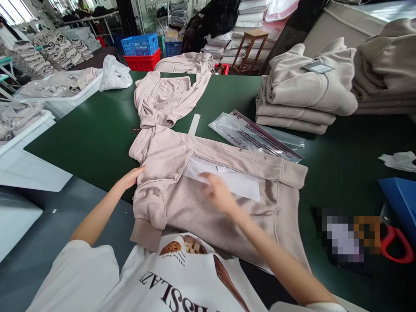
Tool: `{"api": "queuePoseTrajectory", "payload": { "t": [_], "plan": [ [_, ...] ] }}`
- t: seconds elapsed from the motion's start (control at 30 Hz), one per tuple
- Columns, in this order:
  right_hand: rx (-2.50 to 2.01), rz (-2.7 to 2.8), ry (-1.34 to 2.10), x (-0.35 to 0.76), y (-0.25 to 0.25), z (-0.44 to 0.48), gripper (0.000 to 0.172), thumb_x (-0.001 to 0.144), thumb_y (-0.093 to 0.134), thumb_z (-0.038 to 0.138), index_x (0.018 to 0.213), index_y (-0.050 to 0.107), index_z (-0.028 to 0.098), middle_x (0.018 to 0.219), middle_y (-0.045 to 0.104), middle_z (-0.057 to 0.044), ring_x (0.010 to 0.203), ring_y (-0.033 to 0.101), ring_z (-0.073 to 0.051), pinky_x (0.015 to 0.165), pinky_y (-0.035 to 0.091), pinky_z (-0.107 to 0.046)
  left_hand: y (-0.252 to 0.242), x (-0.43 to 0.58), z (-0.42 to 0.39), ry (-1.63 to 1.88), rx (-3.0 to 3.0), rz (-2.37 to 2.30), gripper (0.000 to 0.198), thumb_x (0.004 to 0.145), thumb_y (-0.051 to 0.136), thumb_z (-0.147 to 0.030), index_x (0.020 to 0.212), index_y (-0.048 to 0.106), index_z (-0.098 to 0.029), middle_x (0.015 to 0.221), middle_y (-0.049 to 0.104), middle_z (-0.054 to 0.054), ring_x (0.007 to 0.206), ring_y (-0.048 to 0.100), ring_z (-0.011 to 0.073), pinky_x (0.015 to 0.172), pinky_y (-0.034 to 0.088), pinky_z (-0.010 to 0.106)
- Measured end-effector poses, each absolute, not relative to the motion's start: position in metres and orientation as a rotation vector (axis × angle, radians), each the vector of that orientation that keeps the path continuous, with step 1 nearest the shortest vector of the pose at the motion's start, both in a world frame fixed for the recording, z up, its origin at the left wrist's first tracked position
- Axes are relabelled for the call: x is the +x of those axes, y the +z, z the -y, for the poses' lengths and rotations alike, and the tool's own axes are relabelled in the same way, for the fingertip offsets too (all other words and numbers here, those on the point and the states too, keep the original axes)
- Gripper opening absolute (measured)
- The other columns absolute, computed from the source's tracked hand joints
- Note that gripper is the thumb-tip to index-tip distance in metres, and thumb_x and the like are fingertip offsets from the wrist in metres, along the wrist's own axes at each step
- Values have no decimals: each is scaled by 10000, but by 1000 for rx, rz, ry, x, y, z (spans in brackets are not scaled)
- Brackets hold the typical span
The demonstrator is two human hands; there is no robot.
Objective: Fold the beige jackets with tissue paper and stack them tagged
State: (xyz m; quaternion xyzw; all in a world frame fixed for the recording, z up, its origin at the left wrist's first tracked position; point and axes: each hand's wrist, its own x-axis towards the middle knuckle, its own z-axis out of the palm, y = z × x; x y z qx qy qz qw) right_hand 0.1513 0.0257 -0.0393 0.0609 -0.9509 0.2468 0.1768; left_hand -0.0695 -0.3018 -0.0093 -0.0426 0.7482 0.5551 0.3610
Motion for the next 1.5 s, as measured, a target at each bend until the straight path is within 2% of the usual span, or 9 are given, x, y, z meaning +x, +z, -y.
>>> {"api": "queuePoseTrajectory", "payload": {
  "t": [0.2,0.37,0.57,0.73,0.87,1.07,1.27,1.37,1.5],
  "plan": [
    [970,2689,681,111,-7,142,561,930,545,281,1464,427,155,1531,401,-155,1433,320,-286,1189,197,-496,-13,-36,337,1330,-220,-1842,394,603,901,-384,829,704,-128,774,692,58,702,637,182,633,494,274],
    [831,2943,843,70,13,132,328,871,613,214,1189,618,130,1118,670,-126,1036,615,-243,1000,373,-426,-17,-18,341,1589,-194,-1860,389,717,824,-441,919,684,-140,858,700,59,767,642,172,696,514,273],
    [907,2790,856,137,-17,60,186,837,524,96,984,613,166,938,661,-42,882,588,-170,883,407,-323,-20,-10,349,1715,-199,-1751,392,732,816,-469,896,679,-141,868,706,81,791,666,187,735,549,298],
    [689,2732,339,179,-42,78,378,918,487,117,1287,557,155,1369,555,-155,1194,516,-270,1012,383,-466,-12,12,342,1321,-92,-1738,497,700,836,-509,1004,683,-146,950,720,113,871,694,237,799,552,338],
    [1057,2458,138,177,-28,133,530,981,394,122,1482,385,293,1554,395,-52,1412,347,-210,1135,310,-487,-6,26,327,1335,-42,-1783,540,640,877,-491,1013,694,-146,935,719,89,833,682,225,745,540,317],
    [1402,2767,-288,149,-10,189,425,948,477,158,1366,549,183,1066,706,-74,967,661,-210,1104,379,-431,-7,25,316,1549,25,-1810,610,623,888,-477,1117,690,-179,1162,707,104,1088,651,277,841,547,331],
    [1382,2863,-322,134,-10,214,361,868,620,293,1224,631,233,1368,580,-102,1235,544,-301,1087,383,-516,-7,20,314,1569,-23,-1792,570,593,921,-354,1091,719,-164,1131,730,114,1104,659,292,938,525,358],
    [1400,3112,-230,119,-5,224,528,741,755,351,1234,608,236,1184,677,-93,1072,620,-295,1011,447,-509,-8,19,316,1562,-45,-1753,543,539,941,-276,1023,729,-149,1045,746,119,1019,684,306,850,542,358],
    [1467,3073,-97,109,12,211,303,764,735,229,1056,659,207,974,703,-40,945,620,-243,962,459,-474,-12,17,321,1557,-98,-1788,484,545,934,-264,959,715,-140,917,744,105,890,696,287,718,529,328]
  ]
}}
